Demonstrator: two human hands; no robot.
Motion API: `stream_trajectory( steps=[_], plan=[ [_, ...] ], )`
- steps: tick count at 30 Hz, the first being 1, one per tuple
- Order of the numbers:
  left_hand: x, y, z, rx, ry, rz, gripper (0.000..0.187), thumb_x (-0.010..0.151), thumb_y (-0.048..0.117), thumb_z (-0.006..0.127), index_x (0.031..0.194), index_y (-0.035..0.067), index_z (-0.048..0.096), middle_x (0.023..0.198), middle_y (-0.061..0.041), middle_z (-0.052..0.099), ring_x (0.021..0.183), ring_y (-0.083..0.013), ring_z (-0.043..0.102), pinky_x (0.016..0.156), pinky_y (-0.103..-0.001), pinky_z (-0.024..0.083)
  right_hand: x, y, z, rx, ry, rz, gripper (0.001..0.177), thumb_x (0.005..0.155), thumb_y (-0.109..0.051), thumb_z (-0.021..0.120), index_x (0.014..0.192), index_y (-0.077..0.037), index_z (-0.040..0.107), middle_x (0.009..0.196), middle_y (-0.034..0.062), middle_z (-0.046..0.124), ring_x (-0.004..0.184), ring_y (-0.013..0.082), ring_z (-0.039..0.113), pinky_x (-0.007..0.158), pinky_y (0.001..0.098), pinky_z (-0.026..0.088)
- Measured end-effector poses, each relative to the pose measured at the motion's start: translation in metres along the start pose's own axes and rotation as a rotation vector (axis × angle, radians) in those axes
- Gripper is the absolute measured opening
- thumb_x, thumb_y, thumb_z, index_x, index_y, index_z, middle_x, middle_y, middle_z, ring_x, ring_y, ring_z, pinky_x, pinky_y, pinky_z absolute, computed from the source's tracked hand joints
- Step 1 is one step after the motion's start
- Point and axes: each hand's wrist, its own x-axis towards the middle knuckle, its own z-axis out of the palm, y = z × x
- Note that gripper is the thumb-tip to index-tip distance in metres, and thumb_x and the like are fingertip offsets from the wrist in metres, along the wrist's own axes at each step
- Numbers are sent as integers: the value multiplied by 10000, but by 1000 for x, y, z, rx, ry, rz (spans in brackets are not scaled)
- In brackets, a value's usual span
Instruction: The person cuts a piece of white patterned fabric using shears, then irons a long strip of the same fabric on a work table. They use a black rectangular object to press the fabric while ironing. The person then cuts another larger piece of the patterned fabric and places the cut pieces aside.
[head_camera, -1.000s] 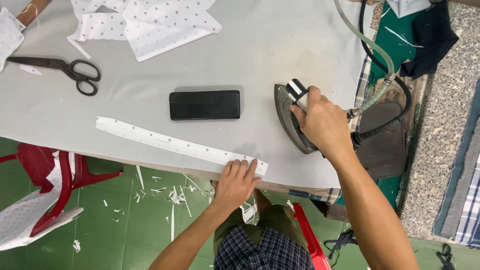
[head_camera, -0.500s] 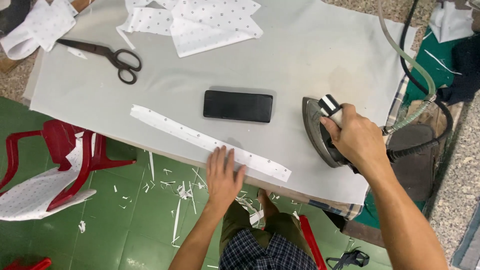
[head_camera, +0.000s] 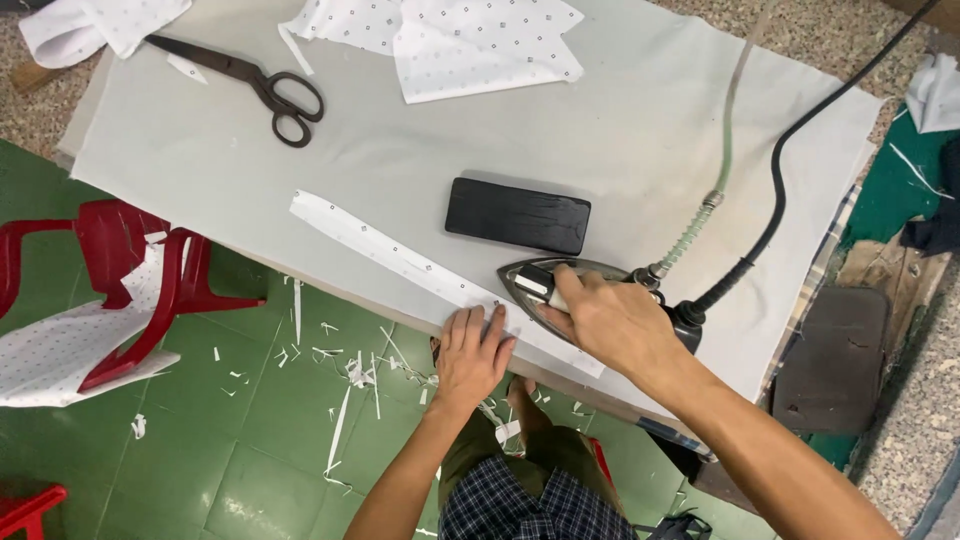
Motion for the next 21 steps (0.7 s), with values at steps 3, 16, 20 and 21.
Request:
stream_trajectory(
  steps=[3, 16, 20, 21],
  plan=[
    [1, 1, -1, -24, 1, -23, 475, 1061, 462, 458, 1354, 139, 646, 1221, -138, 567, 1182, -300, 558, 1065, -454, 459, 15, -9, 1, -26, -18, -49, 437, 978, -427, 533, 1232, -76, 585, 862, 175, 738, 702, 354, 775, 598, 455, 619],
    [41, -41, -15, -146, 64, -119, 348, 1030, 311, 548, 1299, 130, 672, 1235, -130, 601, 1172, -322, 589, 1008, -483, 487, 24, -2, 5, -121, -112, -221, 363, 970, -429, 522, 1100, -93, 569, 785, 149, 729, 632, 323, 762, 571, 423, 611],
    [135, -65, -18, -67, -181, -75, 551, 919, 181, 748, 1440, 131, 575, 1417, -173, 513, 1339, -366, 454, 1109, -544, 350, 21, 0, 2, -119, -137, -261, 349, 976, -439, 511, 1072, -106, 555, 796, 148, 733, 647, 323, 762, 580, 422, 607],
    [156, -68, -14, -74, -436, -22, 766, 851, 185, 824, 1542, 165, 493, 1573, -192, 421, 1487, -390, 327, 1215, -591, 226, 20, 0, 0, -107, -143, -271, 352, 985, -441, 496, 1069, -104, 551, 803, 157, 733, 658, 336, 763, 587, 434, 608]
  ],
)
